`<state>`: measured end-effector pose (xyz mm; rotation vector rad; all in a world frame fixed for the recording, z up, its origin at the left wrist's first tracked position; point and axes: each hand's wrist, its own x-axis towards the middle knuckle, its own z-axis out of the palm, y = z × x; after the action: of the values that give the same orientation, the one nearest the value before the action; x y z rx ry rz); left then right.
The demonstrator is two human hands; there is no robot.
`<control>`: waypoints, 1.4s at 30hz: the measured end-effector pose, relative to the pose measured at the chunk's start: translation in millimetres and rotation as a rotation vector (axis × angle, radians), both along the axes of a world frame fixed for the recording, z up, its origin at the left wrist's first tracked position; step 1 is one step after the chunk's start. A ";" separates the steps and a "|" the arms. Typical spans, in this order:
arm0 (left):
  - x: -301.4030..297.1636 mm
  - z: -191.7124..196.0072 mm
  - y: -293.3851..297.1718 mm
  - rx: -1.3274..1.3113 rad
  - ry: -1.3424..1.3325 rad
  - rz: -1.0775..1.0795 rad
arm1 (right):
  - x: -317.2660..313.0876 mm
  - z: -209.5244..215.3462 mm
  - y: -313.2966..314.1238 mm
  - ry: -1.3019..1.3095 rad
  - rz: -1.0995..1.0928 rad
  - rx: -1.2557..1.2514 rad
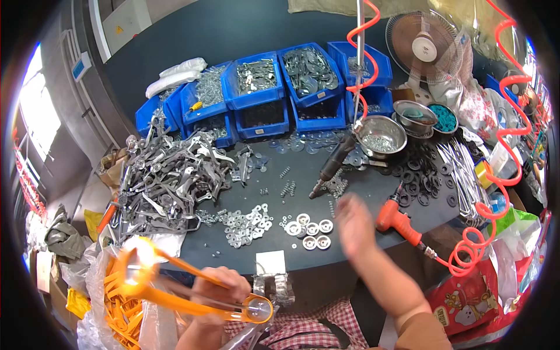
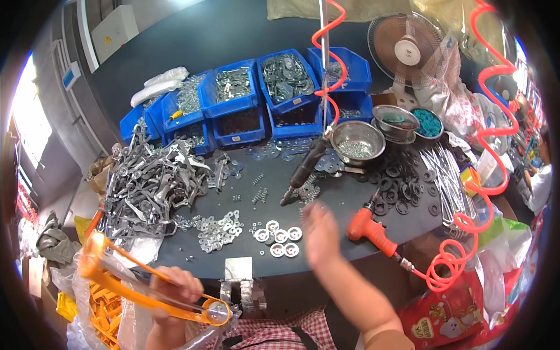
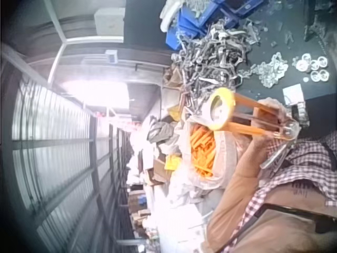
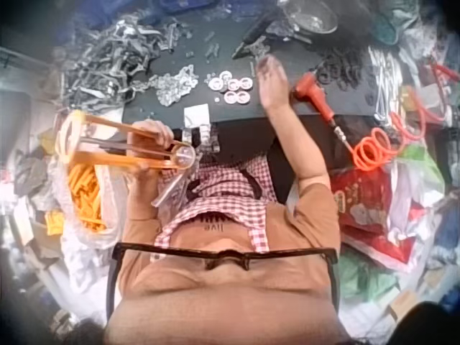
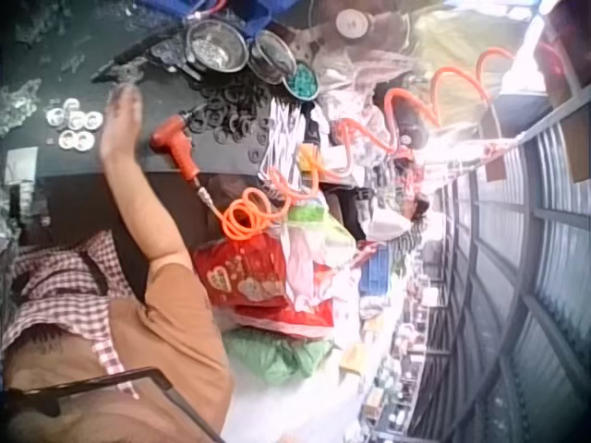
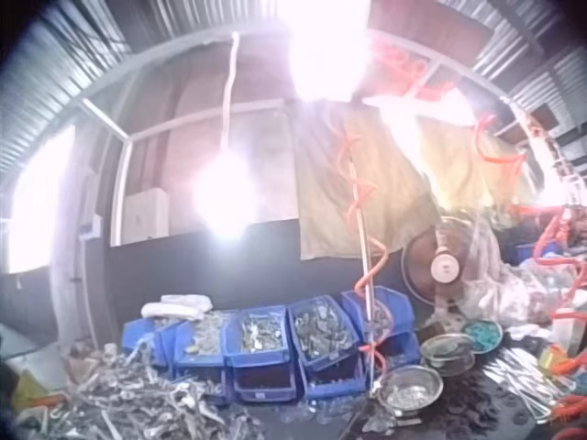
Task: The person assembles metal hardware components for windows or doors by hand, using a power screwdriver to attach metal hinges, washers, screws, plastic spacers, and metal plates.
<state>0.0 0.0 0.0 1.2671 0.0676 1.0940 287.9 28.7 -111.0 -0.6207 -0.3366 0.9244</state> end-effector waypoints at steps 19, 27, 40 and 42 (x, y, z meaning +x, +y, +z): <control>3.5 -25.6 42.7 0.095 0.342 -0.064 | -42.7 260.3 48.9 -0.499 0.189 0.570; 4.2 -16.0 37.9 0.028 0.386 -0.072 | -120.5 337.5 -6.4 -0.628 0.385 0.662; 7.0 -17.5 43.4 0.067 0.347 -0.062 | -152.1 318.8 7.3 -0.779 0.442 0.693; 5.4 -16.4 45.1 -0.011 0.362 -0.089 | -159.0 315.4 3.7 -0.961 0.336 0.642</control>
<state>5.4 45.1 -16.4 1.4330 0.2871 0.7776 129.0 32.4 204.4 -0.3694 -1.5692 0.7110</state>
